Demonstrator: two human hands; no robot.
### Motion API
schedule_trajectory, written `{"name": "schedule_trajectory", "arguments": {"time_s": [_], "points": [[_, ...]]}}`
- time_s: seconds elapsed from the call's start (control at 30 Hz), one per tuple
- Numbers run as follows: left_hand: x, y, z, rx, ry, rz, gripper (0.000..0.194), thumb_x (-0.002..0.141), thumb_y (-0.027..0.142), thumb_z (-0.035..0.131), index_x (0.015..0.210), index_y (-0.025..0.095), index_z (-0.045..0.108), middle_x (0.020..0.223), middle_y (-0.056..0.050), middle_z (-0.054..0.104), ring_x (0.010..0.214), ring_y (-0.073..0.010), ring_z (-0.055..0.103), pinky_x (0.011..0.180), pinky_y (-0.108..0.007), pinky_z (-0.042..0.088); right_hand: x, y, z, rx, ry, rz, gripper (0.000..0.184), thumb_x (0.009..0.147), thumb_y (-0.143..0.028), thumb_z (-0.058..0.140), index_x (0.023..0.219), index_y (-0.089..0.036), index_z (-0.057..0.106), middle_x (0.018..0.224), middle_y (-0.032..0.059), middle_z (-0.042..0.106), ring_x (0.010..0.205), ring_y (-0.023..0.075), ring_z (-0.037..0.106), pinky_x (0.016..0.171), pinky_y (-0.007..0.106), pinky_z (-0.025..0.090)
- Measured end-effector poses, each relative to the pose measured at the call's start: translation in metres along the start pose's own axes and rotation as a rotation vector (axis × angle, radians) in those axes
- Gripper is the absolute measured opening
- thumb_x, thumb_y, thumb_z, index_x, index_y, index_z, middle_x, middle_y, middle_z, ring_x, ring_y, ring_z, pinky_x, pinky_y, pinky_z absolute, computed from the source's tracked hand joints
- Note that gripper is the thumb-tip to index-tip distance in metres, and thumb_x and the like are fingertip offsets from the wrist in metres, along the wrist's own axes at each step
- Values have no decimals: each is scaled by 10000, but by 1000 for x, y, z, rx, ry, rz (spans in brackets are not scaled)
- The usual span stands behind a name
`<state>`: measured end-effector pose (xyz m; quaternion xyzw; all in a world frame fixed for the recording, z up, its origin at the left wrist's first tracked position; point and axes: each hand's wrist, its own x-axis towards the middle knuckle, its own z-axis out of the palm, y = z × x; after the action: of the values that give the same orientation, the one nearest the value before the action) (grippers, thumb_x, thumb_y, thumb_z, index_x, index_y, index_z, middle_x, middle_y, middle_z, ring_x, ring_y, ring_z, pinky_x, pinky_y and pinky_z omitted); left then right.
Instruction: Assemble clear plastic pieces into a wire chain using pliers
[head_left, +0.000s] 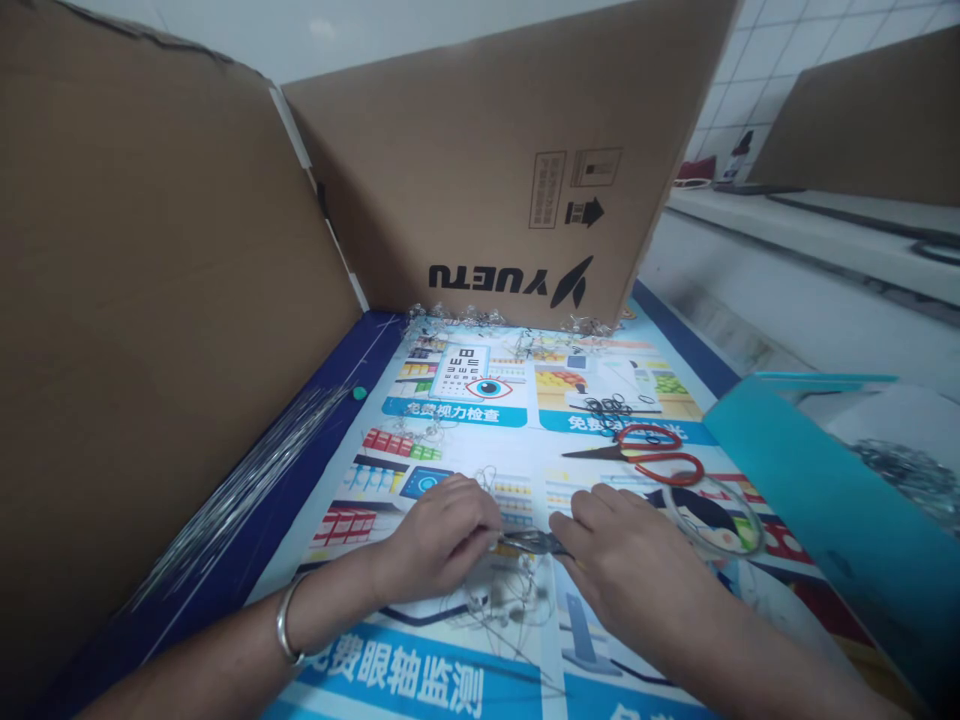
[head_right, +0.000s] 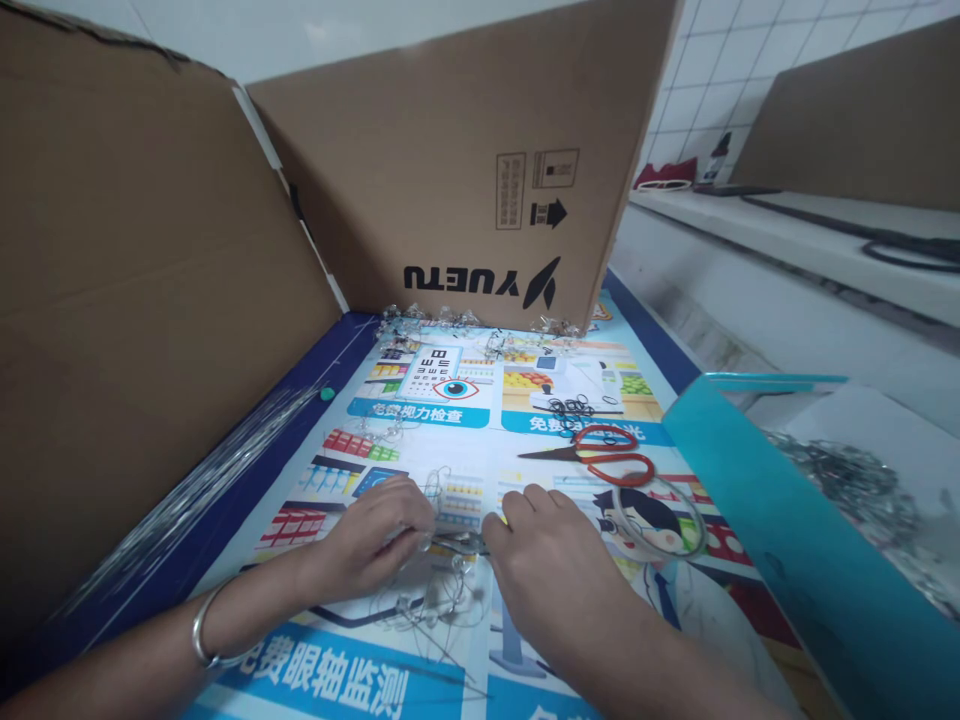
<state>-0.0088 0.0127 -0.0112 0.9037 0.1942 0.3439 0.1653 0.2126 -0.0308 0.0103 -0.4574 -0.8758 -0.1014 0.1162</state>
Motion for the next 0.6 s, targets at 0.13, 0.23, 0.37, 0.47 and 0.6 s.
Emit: {"name": "schedule_trajectory", "arguments": {"time_s": [0.13,0.23,0.37,0.47,0.6], "points": [[0,-1,1,3,12,-13,112,821,65,441,830,173,470,749,-45,592,691,-150,503,666,-293,407,-1,0,0,24,9,19,131,632,-151,684,706,-215,598,696,16,561,669,186,440,628,309,230],[0,0,2,6,21,-18,117,815,60,444,829,174,465,743,-44,590,686,-150,503,660,-291,407,-1,-1,1,34,11,24,120,640,-166,689,706,-214,601,695,17,563,671,187,446,626,308,232],[-1,0,3,5,17,-33,125,808,52,448,833,173,463,744,-45,591,683,-149,506,653,-287,409,-1,-2,3,44,-19,36,104,661,-165,678,719,-216,608,705,18,570,673,188,454,628,308,238],[-2,0,3,-2,13,-31,128,807,50,448,838,173,465,749,-50,593,689,-152,513,650,-285,411,-1,-2,3,42,-42,53,96,674,-182,675,743,-216,618,722,24,576,684,193,462,629,307,242],[-2,0,5,-7,28,-36,128,809,52,449,844,174,467,744,-49,591,692,-152,519,651,-282,417,-1,-2,3,72,-62,72,74,700,-197,660,761,-217,624,737,26,582,698,193,473,629,304,246]]}}
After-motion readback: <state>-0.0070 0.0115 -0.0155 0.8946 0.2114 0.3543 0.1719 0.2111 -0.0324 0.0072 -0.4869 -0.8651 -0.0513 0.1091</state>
